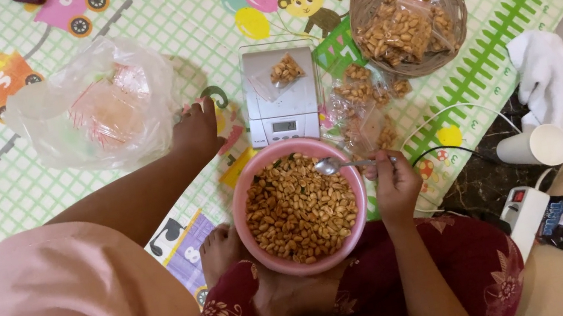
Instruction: A person is portioning nuts from a bowl onto a digital scale using a spoon and their hands while sitting on the floor.
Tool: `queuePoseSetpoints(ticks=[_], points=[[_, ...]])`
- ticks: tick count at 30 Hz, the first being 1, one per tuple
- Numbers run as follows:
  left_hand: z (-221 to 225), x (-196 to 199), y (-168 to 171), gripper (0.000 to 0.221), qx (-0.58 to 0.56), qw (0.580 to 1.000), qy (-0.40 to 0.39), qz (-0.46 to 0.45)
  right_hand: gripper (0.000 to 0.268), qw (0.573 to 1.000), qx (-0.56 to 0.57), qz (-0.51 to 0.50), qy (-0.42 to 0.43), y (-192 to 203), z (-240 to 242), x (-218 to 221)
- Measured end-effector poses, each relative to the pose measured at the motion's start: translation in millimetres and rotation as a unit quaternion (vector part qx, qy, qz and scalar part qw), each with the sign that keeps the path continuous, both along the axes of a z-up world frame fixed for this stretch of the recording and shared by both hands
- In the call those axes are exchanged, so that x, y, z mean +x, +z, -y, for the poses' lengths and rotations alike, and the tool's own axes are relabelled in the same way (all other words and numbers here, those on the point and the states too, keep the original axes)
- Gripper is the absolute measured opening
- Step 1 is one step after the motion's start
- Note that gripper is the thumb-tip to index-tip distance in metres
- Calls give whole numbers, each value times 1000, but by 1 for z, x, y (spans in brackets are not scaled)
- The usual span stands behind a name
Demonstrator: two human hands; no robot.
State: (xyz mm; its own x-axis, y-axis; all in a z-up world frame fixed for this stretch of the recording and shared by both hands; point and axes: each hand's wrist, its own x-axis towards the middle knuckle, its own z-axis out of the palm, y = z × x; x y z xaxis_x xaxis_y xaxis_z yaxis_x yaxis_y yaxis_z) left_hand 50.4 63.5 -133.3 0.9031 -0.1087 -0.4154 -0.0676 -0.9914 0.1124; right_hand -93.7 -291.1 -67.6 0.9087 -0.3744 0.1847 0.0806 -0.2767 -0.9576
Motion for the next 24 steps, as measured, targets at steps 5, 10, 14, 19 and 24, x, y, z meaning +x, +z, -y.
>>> queuePoseSetpoints(ticks=[5, 10, 14, 19, 24], points=[[20, 17, 26, 80, -39, 999, -8, 31, 12, 994, -76, -30, 70, -19, 5, 5], [51, 53, 38, 65, -77, 994, -27, 67, 12, 972, -191, -49, 127, -25, 3, 2], [73, 80, 12, 62, -103, 990, -27, 94, 11, 969, -204, -61, 128, -16, 4, 4], [91, 92, -13, 46, -61, 992, -32, 106, 11, 971, -190, -70, 126, -11, 11, 8], [100, 95, -25, 39, -11, 995, 18, 100, 14, 973, -161, -92, 135, -15, 16, 8]])
